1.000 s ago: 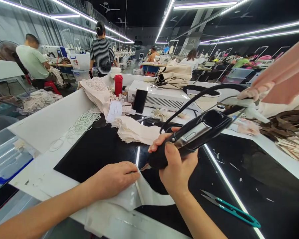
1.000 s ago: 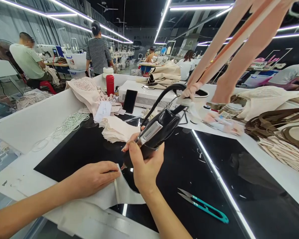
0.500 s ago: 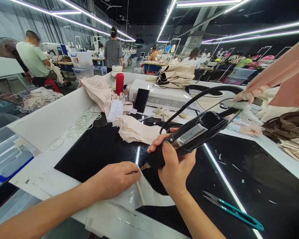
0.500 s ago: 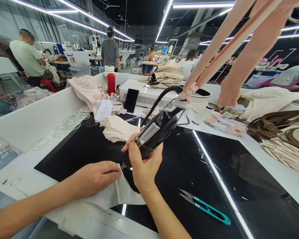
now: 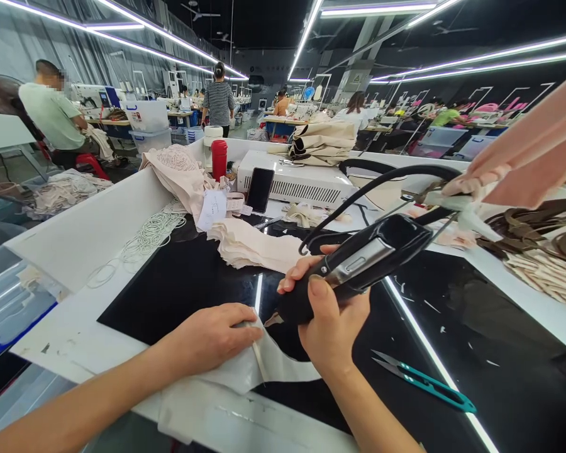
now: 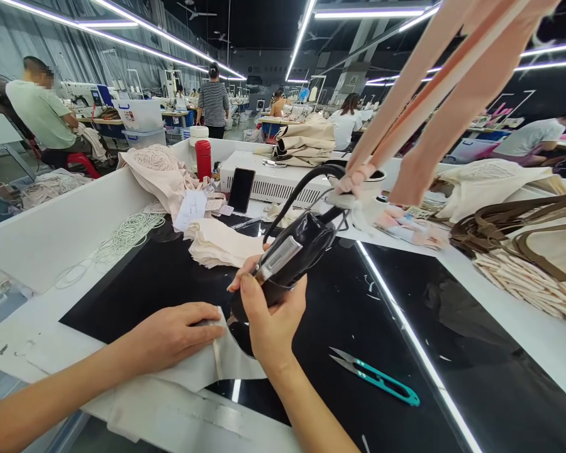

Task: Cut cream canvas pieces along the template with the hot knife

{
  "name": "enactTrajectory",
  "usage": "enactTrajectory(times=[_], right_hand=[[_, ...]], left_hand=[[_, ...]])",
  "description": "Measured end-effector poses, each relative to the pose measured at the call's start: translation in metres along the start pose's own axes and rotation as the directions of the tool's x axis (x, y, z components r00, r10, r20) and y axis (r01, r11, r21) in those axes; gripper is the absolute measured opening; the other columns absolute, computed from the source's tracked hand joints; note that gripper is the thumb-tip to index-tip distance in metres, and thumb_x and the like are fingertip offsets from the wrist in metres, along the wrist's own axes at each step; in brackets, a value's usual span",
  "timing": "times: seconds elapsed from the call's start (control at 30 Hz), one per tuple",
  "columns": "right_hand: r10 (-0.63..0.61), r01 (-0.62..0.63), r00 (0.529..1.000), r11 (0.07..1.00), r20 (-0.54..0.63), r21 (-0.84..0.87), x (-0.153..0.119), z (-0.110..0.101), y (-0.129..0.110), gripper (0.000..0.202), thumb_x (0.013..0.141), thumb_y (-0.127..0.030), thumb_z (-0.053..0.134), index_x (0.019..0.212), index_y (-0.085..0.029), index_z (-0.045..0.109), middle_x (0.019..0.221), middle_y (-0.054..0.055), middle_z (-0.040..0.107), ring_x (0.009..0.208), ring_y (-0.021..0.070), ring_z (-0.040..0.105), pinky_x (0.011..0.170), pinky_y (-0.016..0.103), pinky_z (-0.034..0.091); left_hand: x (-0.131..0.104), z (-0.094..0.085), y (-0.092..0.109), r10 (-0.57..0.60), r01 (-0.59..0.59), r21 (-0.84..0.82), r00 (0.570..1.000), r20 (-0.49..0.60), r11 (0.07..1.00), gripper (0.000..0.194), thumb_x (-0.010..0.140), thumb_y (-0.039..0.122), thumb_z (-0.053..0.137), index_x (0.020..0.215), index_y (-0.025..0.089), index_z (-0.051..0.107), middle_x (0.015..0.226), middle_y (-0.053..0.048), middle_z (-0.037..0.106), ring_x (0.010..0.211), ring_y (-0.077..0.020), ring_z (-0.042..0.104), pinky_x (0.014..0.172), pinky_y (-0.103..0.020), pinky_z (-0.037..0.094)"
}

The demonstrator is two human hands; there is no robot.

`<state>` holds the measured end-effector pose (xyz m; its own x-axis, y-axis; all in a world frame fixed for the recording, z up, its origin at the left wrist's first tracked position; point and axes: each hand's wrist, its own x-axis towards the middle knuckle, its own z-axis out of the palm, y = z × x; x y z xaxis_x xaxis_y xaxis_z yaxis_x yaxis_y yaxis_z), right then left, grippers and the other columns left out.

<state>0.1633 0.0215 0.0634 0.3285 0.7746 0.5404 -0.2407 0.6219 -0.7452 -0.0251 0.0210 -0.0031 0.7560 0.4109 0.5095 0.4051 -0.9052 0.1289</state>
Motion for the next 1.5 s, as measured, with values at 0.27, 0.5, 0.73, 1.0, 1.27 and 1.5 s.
enactTrajectory(times=[0.27,0.5,0.73,1.0,1.27,1.5], right_hand=[[0.002,-0.001,1.0,0.999,0.015,-0.051,-0.003,0.0,0.003,0.027,0.09,-0.033,0.077,0.109,-0.027,0.06,0.078,-0.006,0.068,0.058,0.0122,0.065,0.058,0.029,0.058],[-0.005,0.004,1.0,0.995,-0.013,-0.095,0.0,-0.01,-0.004,0.03,0.089,-0.034,0.079,0.111,-0.027,0.06,0.076,-0.005,0.068,0.057,0.0131,0.065,0.057,0.028,0.059],[-0.01,0.006,0.999,0.994,-0.038,-0.112,0.0,-0.017,-0.011,0.03,0.087,-0.036,0.08,0.109,-0.027,0.061,0.075,-0.005,0.069,0.056,0.0127,0.065,0.056,0.028,0.059],[0.004,-0.006,0.999,0.997,-0.036,-0.074,-0.005,-0.015,-0.013,0.036,0.085,-0.035,0.082,0.111,-0.027,0.059,0.077,-0.007,0.069,0.056,0.0124,0.064,0.056,0.028,0.056],[0.004,-0.004,1.0,0.999,-0.013,-0.036,-0.006,-0.006,-0.009,0.031,0.085,-0.036,0.082,0.103,-0.026,0.059,0.076,-0.007,0.069,0.056,0.0118,0.064,0.055,0.027,0.057],[0.014,-0.014,1.0,1.0,0.012,0.005,-0.007,-0.004,-0.005,0.03,0.087,-0.032,0.081,0.105,-0.027,0.058,0.078,-0.008,0.07,0.057,0.0107,0.064,0.056,0.026,0.057]], left_hand=[[0.002,-0.001,0.0,-0.012,0.012,-0.03,1.0,0.026,0.999,0.026,0.114,0.028,0.044,0.12,0.02,0.068,0.122,-0.008,0.071,0.11,-0.0189,0.072,0.092,-0.027,0.063],[0.005,0.001,-0.001,-0.002,0.003,-0.031,1.0,0.03,1.0,0.018,0.11,0.025,0.05,0.114,0.02,0.067,0.121,-0.007,0.071,0.109,-0.0195,0.072,0.091,-0.027,0.063],[0.019,0.0,0.007,0.039,-0.04,0.032,0.999,0.035,0.999,0.01,0.106,0.023,0.06,0.108,0.016,0.068,0.109,-0.008,0.072,0.103,-0.0191,0.069,0.095,-0.03,0.061],[0.014,-0.006,0.015,0.01,-0.006,-0.031,0.993,0.118,0.999,0.016,0.11,0.023,0.051,0.111,0.017,0.066,0.107,-0.007,0.069,0.099,-0.0195,0.068,0.088,-0.031,0.061],[0.007,-0.01,0.017,-0.009,0.017,-0.073,0.994,0.112,0.997,0.02,0.111,0.022,0.05,0.121,0.018,0.067,0.115,-0.009,0.07,0.103,-0.0189,0.07,0.09,-0.03,0.062],[0.005,-0.009,0.018,-0.021,0.031,-0.086,0.993,0.114,0.996,0.021,0.11,0.022,0.05,0.122,0.019,0.068,0.117,-0.008,0.069,0.102,-0.0185,0.07,0.087,-0.029,0.062]])
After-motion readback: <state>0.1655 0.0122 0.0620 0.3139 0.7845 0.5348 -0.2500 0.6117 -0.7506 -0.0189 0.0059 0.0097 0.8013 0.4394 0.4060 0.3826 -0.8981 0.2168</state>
